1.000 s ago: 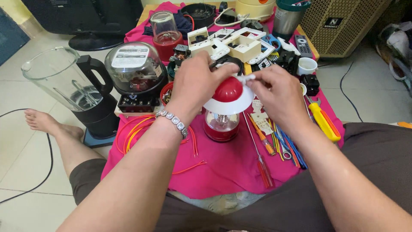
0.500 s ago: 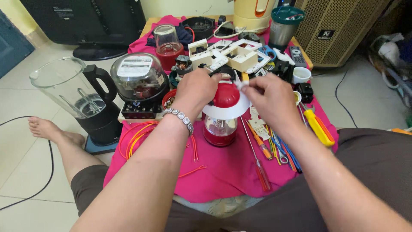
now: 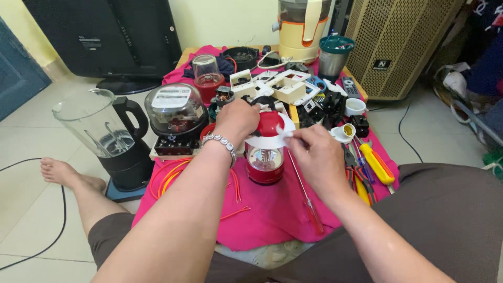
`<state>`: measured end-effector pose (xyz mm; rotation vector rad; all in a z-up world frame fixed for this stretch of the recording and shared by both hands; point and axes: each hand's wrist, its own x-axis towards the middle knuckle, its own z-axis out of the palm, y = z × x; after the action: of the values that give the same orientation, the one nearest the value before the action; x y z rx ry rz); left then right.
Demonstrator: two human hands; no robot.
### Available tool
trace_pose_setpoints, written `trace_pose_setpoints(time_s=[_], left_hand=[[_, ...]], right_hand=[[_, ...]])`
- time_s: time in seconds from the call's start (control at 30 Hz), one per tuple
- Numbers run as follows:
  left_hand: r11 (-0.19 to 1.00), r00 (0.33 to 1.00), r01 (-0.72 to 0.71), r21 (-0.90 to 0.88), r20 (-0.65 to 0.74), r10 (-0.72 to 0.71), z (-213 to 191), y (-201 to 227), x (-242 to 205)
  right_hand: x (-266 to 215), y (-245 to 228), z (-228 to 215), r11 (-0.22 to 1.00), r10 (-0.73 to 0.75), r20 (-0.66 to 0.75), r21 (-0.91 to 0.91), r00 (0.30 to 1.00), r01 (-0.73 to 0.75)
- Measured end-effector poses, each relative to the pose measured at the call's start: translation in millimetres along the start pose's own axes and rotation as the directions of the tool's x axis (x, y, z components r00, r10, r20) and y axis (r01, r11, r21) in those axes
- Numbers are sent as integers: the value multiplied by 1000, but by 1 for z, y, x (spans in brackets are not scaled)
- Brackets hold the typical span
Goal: Assembling a small red and white electronic device by fitting parts together and using a screwdriver to secure them.
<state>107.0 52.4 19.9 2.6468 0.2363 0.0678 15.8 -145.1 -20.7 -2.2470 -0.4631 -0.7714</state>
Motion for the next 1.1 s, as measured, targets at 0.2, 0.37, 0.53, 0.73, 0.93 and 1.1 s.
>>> trace_pose_setpoints(time_s=[0.2,0.37,0.53,0.73,0.93,1.1], left_hand=[[993,997,-36,114,65,29,-31,12,-61],[945,999,-3,-327,50,21,10,-17,-35],[767,999,44,-640,24,-38,0,1,-77],[638,988,68,-767,-39,-151,12,0,-72],[643,986,64,-763,-53,-160,20,0,-60],[643,985,32,-765,-86,-152,19,-2,-64]], right_hand=[[50,42,15,998,52,120,-49,991,-46],[88,56,29,987,156,255,-66,954,-144],[110,62,49,989,149,338,-51,930,-140],[101,63,43,980,158,339,62,927,-189],[53,40,9,991,134,217,-9,967,-135],[19,22,-3,985,139,148,86,979,-152]])
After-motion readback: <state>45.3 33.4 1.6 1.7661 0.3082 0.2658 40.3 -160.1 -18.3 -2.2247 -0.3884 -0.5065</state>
